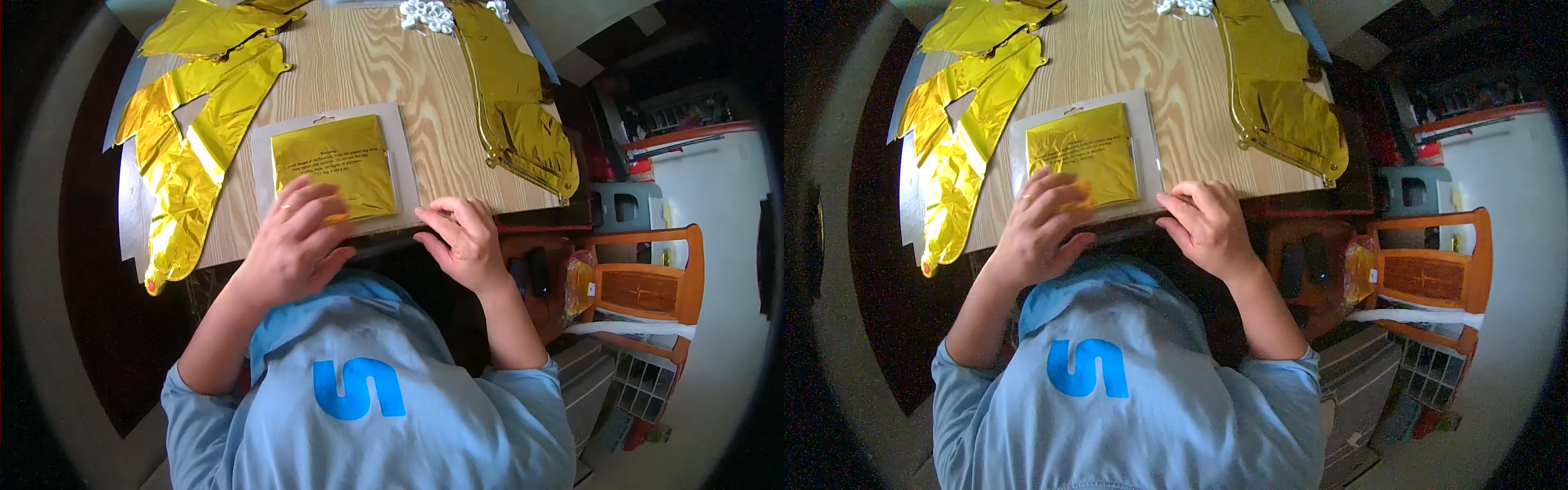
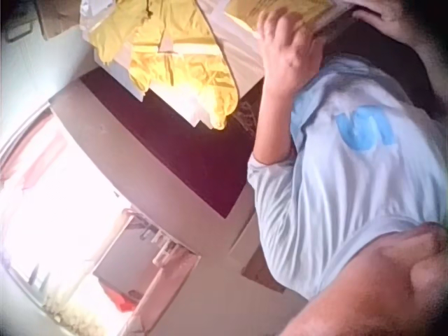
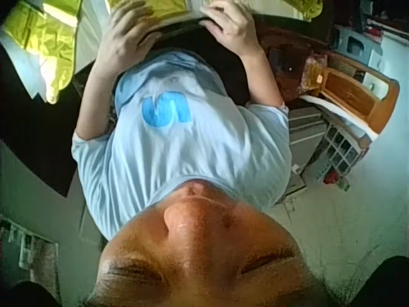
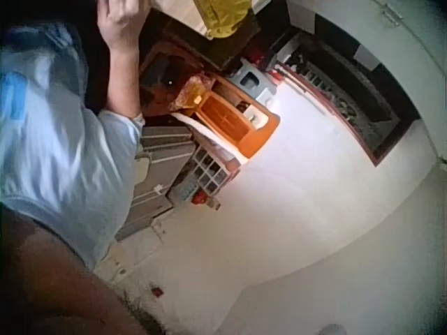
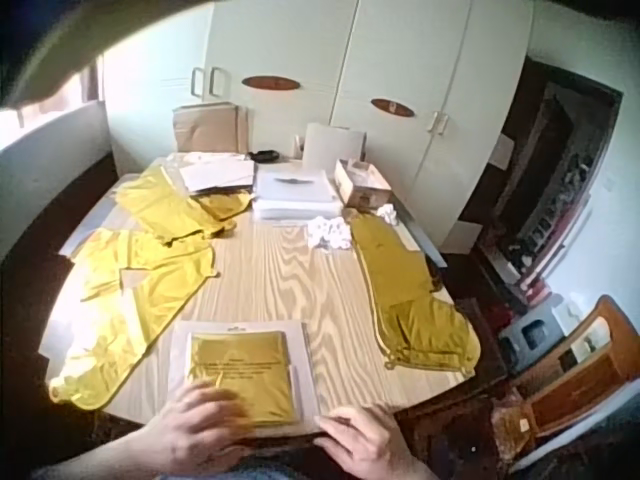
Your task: Folding gold foil letter balloons and placing them into clear plastic packaging with a backing card.
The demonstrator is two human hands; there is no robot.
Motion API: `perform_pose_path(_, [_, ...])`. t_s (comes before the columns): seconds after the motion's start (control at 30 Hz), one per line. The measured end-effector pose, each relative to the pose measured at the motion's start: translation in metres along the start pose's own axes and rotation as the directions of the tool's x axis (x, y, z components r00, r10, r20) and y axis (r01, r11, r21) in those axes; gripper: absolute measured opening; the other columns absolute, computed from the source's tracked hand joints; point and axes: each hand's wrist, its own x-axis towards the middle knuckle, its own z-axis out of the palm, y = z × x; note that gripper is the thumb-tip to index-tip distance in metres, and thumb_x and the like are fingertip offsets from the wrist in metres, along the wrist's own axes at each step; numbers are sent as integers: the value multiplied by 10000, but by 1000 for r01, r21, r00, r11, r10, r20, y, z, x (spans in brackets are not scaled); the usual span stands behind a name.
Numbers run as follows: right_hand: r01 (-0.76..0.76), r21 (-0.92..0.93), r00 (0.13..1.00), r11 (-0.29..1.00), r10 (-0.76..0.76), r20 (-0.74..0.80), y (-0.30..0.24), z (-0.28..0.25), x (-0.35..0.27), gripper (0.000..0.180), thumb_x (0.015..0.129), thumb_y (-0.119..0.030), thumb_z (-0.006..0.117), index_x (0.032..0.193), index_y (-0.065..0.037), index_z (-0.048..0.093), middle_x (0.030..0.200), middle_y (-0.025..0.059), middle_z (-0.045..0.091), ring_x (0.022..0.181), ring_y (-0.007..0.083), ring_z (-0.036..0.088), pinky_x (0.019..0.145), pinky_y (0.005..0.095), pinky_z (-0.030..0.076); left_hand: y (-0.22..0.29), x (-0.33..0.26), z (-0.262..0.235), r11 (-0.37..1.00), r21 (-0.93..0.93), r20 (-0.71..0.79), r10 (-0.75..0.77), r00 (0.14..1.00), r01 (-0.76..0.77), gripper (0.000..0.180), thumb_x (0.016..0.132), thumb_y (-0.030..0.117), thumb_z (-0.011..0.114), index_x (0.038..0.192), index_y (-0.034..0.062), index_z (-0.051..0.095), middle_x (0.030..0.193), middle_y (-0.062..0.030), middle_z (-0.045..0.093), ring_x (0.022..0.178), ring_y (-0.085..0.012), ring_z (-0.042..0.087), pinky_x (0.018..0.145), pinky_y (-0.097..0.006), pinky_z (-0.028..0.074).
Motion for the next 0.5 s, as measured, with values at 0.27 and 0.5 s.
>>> perform_pose_path(0.27, [18, -20, 997, 1000, -17, 82, 6, -7, 11, 324, 751, -131, 821, 1058, -84, 729, 1017, 48, 622, 924, 263, 595, 851, 399, 458, -29, 21, 24, 996, -92, 175, 26, 984, -10, 421, 852, 38, 688, 1262, 133, 682, 1380, -133, 583, 1371, -361, 492, 1164, -571, 348])
perform_pose_path(0.5, [55, 2, 995, 998, -55, 88, 8, -9, 18, 310, 751, -69, 811, 1050, -82, 731, 1038, 68, 643, 883, 283, 612, 810, 398, 494, -30, 22, 23, 996, -84, 157, -7, 988, 20, 405, 860, 33, 681, 1254, 124, 687, 1382, -123, 587, 1374, -358, 492, 1174, -560, 340])
